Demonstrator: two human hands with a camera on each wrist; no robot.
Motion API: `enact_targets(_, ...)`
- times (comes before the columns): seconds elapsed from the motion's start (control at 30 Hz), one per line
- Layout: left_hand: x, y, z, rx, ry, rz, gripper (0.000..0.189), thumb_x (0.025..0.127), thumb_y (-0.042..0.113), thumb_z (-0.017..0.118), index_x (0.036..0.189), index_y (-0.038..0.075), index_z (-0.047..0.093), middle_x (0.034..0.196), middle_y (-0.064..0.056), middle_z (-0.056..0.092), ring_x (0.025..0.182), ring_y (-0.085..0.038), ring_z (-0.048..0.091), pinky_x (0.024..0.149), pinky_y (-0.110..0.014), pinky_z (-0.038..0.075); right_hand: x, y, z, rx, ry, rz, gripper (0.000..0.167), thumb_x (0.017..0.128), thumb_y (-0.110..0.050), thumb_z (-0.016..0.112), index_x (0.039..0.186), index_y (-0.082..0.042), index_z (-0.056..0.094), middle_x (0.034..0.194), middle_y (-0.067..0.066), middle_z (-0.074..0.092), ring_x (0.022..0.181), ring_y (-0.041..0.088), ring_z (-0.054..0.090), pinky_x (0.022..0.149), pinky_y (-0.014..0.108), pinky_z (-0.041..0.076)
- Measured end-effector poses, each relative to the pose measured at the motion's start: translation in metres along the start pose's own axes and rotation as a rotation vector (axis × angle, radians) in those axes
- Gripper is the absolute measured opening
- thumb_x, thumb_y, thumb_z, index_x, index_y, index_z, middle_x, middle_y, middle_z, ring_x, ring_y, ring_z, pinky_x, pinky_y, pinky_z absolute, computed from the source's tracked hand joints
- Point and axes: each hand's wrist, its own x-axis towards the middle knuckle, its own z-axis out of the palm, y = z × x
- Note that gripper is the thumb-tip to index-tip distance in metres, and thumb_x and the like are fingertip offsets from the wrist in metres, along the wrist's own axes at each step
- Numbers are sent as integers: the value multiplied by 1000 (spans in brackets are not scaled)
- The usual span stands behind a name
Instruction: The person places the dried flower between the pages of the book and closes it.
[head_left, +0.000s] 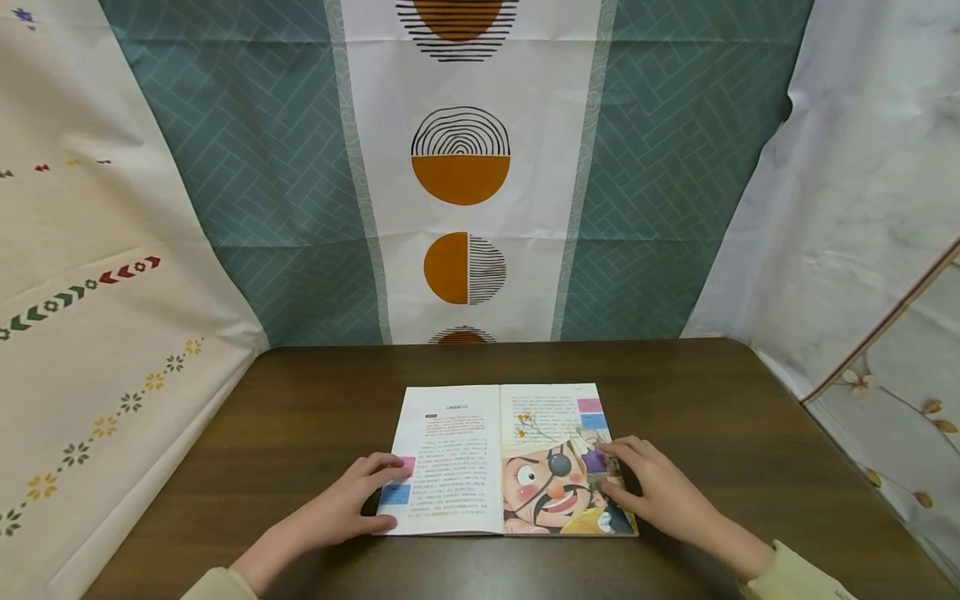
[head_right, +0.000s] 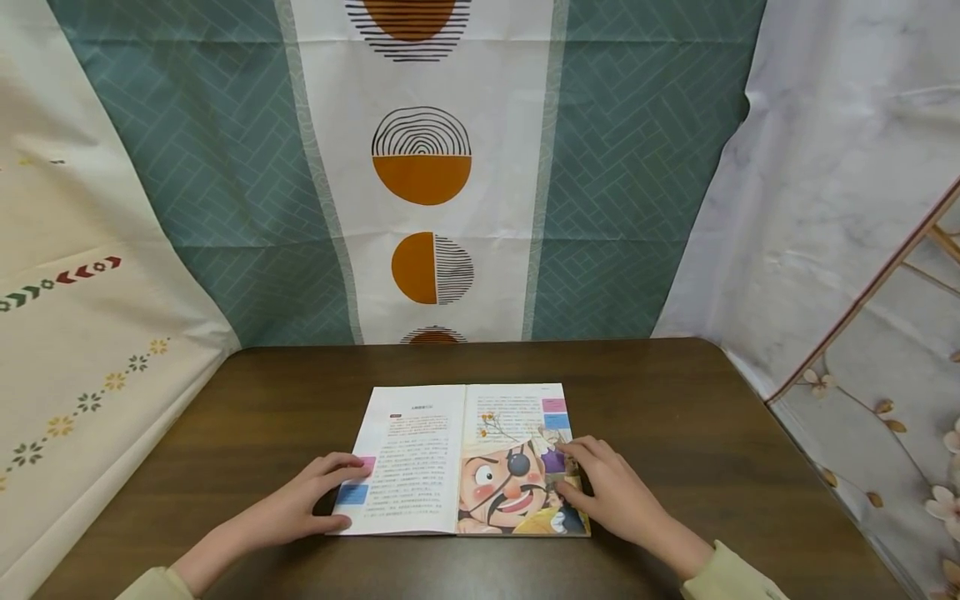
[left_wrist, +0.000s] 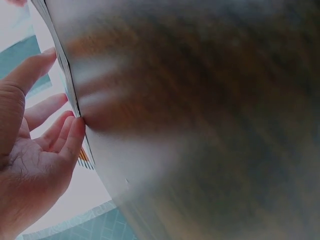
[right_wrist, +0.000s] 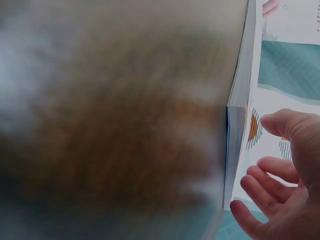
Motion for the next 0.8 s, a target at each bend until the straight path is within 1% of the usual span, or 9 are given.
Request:
enact_targets(0.13, 0, 1, 0, -5, -4, -5, 64, 85, 38, 76, 141, 18, 54, 143, -6, 48, 124, -25, 45, 104, -40, 47, -8, 1, 0, 2, 24, 27, 47, 89, -39, 73, 126, -11, 64, 120, -4, 62, 110, 17, 62, 88, 41, 55)
enact_targets(0.2, 0, 1, 0, -4, 1, -3, 63, 85, 36, 76, 141, 17, 54, 143, -6, 48, 124, -25, 45, 104, -40, 47, -12, 2, -1, -3, 32, 40, 47, 88, -39, 74, 125, -11, 65, 119, -4, 62, 110, 17, 61, 89, 41, 55)
enact_targets(0.3, -1, 2, -1, 5, 9, 2, 63, 85, 34, 77, 141, 16, 55, 142, -6, 49, 124, -26, 46, 103, -37, 48, -17, 4, -1, 13, 16, 63, 48, 88, -37, 74, 126, -10, 64, 119, -3, 62, 111, 19, 62, 89, 43, 55)
enact_targets(0.4, -1, 2, -2, 5, 5, -4, 62, 85, 35, 77, 140, 16, 55, 141, -6, 49, 124, -26, 46, 103, -37, 48, -21, 6, -1, 43, -19, 99, 49, 88, -36, 73, 127, -9, 63, 117, -3, 61, 110, 20, 62, 88, 42, 55)
enact_targets(0.47, -1, 2, -3, 0, -4, -13, 62, 85, 36, 76, 140, 16, 55, 142, -5, 49, 125, -26, 46, 104, -37, 48, -23, 7, -1, 61, -34, 118, 49, 89, -37, 73, 128, -9, 63, 115, -3, 61, 106, 17, 62, 85, 38, 55)
enact_targets(0.53, -1, 2, -3, -5, -12, -20, 62, 85, 37, 76, 140, 16, 55, 142, -5, 49, 125, -26, 46, 104, -37, 48, -24, 8, 0, 78, -38, 134, 50, 88, -37, 73, 128, -10, 63, 112, -5, 60, 100, 12, 59, 80, 32, 54)
enact_targets(0.63, 0, 2, -3, -10, -22, -28, 63, 86, 38, 75, 141, 16, 54, 143, -5, 48, 126, -26, 45, 104, -37, 49, -26, 10, 1, 126, -41, 135, 51, 87, -36, 74, 130, -10, 62, 106, -7, 58, 92, 6, 53, 72, 25, 49)
enact_targets(0.7, 0, 2, -3, -8, -24, -30, 63, 86, 38, 75, 141, 16, 54, 143, -5, 48, 126, -26, 45, 104, -38, 49, -27, 11, 1, 164, -40, 129, 52, 87, -35, 75, 130, -9, 62, 102, -7, 57, 88, 3, 51, 69, 23, 46)
enact_targets(0.8, 0, 2, -4, -1, -23, -30, 63, 85, 38, 76, 141, 16, 55, 143, -5, 48, 125, -26, 45, 104, -38, 49, -29, 12, 0, 235, -32, 108, 52, 86, -32, 76, 129, -7, 61, 99, -5, 56, 85, 0, 49, 68, 22, 46)
